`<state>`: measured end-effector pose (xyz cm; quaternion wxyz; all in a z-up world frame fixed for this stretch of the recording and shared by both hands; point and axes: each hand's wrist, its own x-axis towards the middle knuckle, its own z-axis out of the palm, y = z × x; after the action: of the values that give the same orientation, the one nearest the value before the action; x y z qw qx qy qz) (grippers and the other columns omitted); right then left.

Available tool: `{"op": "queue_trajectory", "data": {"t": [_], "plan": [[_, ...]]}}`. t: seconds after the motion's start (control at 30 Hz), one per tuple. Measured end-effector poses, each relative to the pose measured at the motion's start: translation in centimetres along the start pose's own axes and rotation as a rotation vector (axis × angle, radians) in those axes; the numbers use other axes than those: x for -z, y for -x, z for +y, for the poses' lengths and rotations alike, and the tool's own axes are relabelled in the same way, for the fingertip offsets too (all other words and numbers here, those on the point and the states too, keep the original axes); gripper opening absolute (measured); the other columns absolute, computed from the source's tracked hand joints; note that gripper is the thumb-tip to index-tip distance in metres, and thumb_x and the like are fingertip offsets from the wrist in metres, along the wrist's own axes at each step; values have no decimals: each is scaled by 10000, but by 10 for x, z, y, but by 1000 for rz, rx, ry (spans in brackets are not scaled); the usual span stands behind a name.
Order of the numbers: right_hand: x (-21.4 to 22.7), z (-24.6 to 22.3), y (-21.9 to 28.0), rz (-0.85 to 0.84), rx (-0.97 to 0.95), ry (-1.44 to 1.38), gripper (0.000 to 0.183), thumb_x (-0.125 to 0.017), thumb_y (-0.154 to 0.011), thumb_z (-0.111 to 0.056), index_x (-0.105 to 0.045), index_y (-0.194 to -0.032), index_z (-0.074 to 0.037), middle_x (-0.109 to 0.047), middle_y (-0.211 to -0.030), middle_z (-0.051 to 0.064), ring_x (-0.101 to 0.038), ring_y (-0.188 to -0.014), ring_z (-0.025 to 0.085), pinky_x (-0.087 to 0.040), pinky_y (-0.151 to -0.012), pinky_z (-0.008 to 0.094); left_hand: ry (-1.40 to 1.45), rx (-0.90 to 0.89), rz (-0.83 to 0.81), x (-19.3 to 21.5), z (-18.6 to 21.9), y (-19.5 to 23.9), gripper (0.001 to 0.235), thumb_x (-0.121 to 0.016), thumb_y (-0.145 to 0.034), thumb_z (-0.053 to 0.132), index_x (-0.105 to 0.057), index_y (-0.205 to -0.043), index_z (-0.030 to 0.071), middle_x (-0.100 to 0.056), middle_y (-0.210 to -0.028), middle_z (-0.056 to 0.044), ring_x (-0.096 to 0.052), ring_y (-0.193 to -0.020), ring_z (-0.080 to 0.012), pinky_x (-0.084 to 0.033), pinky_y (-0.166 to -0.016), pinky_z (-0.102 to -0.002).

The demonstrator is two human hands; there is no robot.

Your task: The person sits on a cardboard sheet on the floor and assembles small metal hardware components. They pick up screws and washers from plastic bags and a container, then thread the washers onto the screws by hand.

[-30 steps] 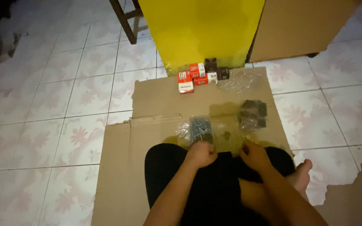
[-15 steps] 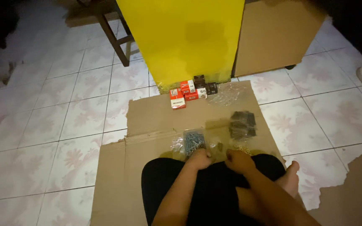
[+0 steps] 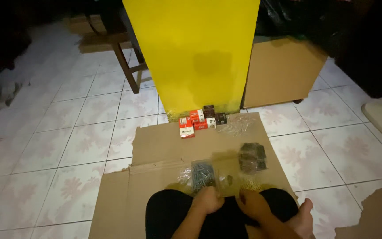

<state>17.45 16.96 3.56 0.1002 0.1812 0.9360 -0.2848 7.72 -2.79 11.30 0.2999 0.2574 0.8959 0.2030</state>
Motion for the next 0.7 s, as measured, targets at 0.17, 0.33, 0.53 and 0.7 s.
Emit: {"op": "queue_trajectory", "data": {"t": [0.17, 0.33, 0.53, 0.7], "plan": [[-8, 27, -13, 63, 7, -8, 276, -702, -858, -480, -638, -833, -213, -776, -835, 22, -741, -816, 276, -527, -723, 433, 95, -19, 86, -4, -22, -1, 517, -598, -933, 462, -459, -561, 131, -453, -581, -57, -493, -565, -234, -388, -575, -494], [-12, 20, -9, 28, -32, 19, 284, -665, -869, -502, -596, -874, -227, -779, -919, 44, -730, -897, 320, -542, -769, 433, 34, -234, 281, -18, -31, -6, 329, -597, -847, 319, -591, -619, 83, -654, -666, -175, -645, -640, -388, -446, -622, -548], [-20, 31, -25, 79, -49, -75, 246, -718, -781, -450, -660, -924, -259, -805, -875, -41, -769, -832, 208, -576, -777, 356, 353, -142, 287, -15, -26, -16, 341, -503, -1039, 392, -691, -908, 140, -752, -872, -99, -693, -799, -265, -507, -744, -403], [-29, 35, -37, 117, 128, 24, 136, -668, -813, -367, -648, -842, -236, -745, -839, 17, -711, -792, 263, -553, -739, 422, 336, -310, 333, -48, -61, -68, 235, -461, -928, 132, -656, -1051, 85, -724, -1051, -198, -681, -969, -409, -507, -877, -495]]}}
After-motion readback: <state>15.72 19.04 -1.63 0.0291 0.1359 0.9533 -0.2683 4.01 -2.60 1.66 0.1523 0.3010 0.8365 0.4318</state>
